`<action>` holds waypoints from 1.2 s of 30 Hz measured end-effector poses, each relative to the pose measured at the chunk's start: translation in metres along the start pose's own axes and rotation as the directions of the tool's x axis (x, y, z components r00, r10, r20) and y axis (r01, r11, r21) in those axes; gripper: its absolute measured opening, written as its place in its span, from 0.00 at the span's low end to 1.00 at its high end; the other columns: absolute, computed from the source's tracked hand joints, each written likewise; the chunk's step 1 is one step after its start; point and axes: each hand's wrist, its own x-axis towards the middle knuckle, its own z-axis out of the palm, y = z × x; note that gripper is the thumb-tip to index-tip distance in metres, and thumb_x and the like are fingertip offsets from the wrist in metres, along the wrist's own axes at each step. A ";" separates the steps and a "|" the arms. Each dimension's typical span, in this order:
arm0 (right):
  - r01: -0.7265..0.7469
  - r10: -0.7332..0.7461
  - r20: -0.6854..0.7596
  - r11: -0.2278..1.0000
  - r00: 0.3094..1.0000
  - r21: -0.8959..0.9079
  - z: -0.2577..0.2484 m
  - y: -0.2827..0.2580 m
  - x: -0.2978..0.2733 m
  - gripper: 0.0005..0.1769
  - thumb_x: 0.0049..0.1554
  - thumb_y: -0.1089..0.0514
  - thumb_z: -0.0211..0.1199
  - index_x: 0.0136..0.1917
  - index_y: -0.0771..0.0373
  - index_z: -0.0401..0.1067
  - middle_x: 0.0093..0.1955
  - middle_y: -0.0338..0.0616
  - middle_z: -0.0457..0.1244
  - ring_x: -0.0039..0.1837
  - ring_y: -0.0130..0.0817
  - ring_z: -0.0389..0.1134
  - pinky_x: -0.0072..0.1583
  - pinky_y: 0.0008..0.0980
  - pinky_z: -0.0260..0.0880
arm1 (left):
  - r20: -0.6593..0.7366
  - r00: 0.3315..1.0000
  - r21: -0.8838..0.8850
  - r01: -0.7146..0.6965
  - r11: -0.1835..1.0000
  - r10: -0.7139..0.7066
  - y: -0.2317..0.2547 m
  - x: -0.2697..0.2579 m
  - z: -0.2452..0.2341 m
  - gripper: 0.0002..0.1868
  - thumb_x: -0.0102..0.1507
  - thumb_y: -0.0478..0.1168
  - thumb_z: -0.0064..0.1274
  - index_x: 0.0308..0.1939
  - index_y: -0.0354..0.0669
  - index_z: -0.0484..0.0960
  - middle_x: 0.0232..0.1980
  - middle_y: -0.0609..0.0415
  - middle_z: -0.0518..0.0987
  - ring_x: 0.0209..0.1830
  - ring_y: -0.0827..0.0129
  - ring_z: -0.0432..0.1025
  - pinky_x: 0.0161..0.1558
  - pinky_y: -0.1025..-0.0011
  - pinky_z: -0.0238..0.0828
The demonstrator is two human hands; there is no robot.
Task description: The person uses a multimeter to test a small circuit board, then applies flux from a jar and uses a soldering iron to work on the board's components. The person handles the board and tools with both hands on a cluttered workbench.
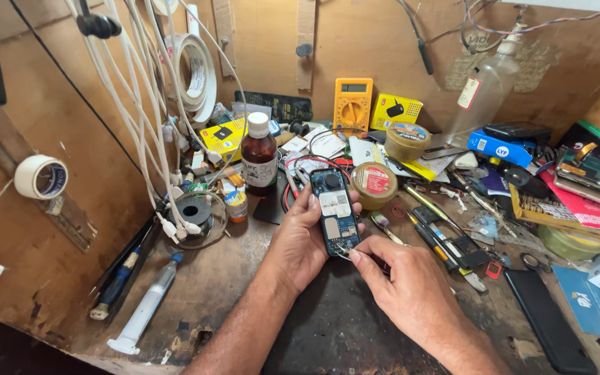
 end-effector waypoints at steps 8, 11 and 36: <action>-0.050 0.055 0.059 0.995 0.997 -0.086 0.005 -0.003 0.004 0.12 0.55 0.48 0.64 0.45 0.57 0.79 0.30 0.51 0.69 0.33 0.51 0.71 0.38 0.48 0.67 | 0.006 1.000 0.018 -0.006 1.000 0.006 0.000 0.000 -0.001 0.20 0.74 0.41 0.33 0.69 0.44 0.65 0.58 0.41 0.80 0.53 0.55 0.78 0.50 0.52 0.82; -0.024 0.031 0.064 0.995 0.997 -0.101 0.004 -0.005 0.006 0.12 0.55 0.48 0.64 0.45 0.56 0.79 0.30 0.51 0.69 0.34 0.51 0.71 0.38 0.48 0.67 | 0.019 1.000 0.017 -0.016 1.000 0.016 -0.002 0.002 -0.003 0.20 0.74 0.41 0.33 0.69 0.43 0.65 0.58 0.40 0.80 0.54 0.55 0.78 0.51 0.52 0.82; 0.205 -0.364 -0.458 0.910 0.811 -0.360 0.024 0.000 -0.022 0.06 0.59 0.59 0.65 0.49 0.62 0.75 0.41 0.46 0.68 0.42 0.46 0.71 0.43 0.42 0.69 | -0.069 0.996 0.135 -0.051 0.990 0.061 -0.003 -0.003 0.000 0.17 0.68 0.47 0.51 0.58 0.47 0.71 0.48 0.54 0.81 0.48 0.65 0.79 0.47 0.55 0.81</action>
